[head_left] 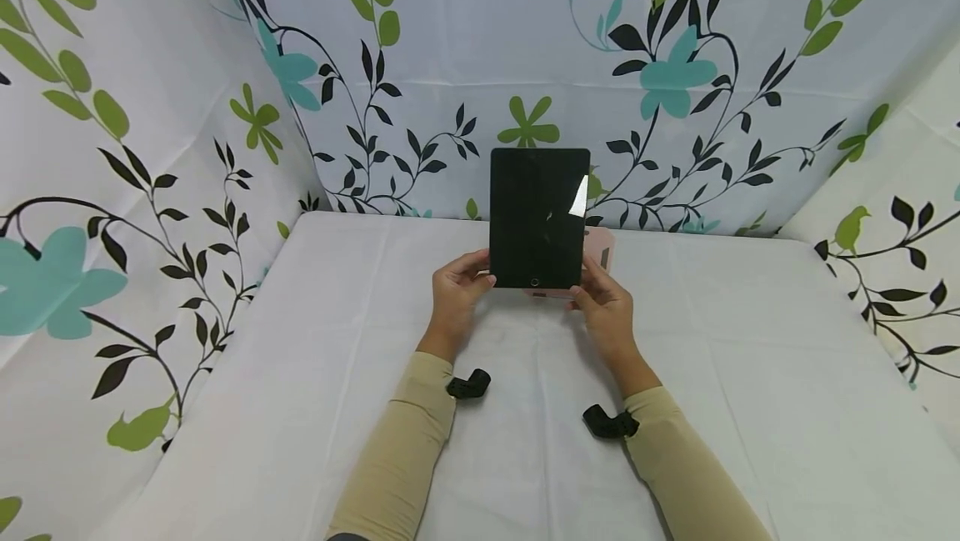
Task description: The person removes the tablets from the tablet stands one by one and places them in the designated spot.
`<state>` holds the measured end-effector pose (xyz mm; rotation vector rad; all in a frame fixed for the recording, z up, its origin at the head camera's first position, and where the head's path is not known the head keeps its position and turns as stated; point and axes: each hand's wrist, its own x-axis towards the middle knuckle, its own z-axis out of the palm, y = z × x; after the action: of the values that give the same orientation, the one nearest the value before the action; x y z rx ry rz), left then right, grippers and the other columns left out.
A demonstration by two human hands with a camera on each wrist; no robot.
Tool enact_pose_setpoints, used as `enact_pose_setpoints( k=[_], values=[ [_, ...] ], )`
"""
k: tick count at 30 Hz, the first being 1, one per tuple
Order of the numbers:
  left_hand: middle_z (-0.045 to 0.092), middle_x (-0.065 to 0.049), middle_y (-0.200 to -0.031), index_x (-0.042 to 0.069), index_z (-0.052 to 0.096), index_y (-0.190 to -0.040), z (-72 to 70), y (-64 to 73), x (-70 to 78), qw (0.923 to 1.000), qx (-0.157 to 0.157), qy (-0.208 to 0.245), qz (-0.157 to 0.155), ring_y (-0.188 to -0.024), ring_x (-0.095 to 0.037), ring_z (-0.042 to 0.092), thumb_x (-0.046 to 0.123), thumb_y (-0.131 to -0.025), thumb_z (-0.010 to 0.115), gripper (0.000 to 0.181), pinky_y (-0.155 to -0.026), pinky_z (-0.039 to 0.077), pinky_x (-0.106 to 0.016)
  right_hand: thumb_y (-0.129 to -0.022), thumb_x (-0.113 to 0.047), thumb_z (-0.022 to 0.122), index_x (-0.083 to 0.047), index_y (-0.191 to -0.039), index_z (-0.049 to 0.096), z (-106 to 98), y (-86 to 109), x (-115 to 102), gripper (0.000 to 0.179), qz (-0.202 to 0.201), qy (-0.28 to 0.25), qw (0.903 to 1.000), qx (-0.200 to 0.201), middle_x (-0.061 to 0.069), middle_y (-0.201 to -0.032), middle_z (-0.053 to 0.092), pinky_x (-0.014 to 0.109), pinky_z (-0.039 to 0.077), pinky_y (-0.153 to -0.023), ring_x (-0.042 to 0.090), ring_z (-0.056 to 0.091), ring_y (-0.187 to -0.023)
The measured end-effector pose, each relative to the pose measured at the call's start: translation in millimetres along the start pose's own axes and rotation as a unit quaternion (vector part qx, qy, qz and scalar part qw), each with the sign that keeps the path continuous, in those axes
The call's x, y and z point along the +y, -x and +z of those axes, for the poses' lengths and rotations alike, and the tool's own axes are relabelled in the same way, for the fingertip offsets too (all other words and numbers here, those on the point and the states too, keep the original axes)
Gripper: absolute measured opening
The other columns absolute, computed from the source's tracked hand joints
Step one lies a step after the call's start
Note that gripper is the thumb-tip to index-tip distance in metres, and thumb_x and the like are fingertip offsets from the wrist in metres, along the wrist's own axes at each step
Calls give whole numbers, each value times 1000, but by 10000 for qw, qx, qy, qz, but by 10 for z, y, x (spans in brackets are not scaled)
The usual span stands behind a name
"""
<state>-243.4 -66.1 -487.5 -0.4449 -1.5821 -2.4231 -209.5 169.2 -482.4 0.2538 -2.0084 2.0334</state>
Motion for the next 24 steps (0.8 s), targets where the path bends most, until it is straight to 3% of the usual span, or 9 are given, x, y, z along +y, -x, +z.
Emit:
enact_pose_setpoints(
  k=[9,17,24],
  values=[
    [75,2,-101,-16,66,-118,-163,-21,134,9998,-50,-167,-88,-94,-13,71,-27,-79,63,40,-80,59,-23,-92,16,60,-11,-149,53,152,30,-4,63,-4,-253,9996,-105,-8,-106,71,22,61,-68,14,71,-92],
    [78,4,-96,18,80,-99,-334,-31,230,9996,-145,61,-223,-87,-11,71,-31,-75,62,58,-70,58,-20,-91,15,63,-8,-147,54,257,23,38,61,-85,-237,9995,-176,-9,-103,72,23,62,-67,19,70,-87],
    [78,3,-94,19,80,-96,-490,-57,312,9993,19,145,-336,-85,-11,71,-33,-76,59,59,-70,58,-21,-90,16,64,-7,-147,54,434,38,34,62,-57,-327,9991,-247,-5,-102,71,23,61,-66,20,69,-82]
  ],
)
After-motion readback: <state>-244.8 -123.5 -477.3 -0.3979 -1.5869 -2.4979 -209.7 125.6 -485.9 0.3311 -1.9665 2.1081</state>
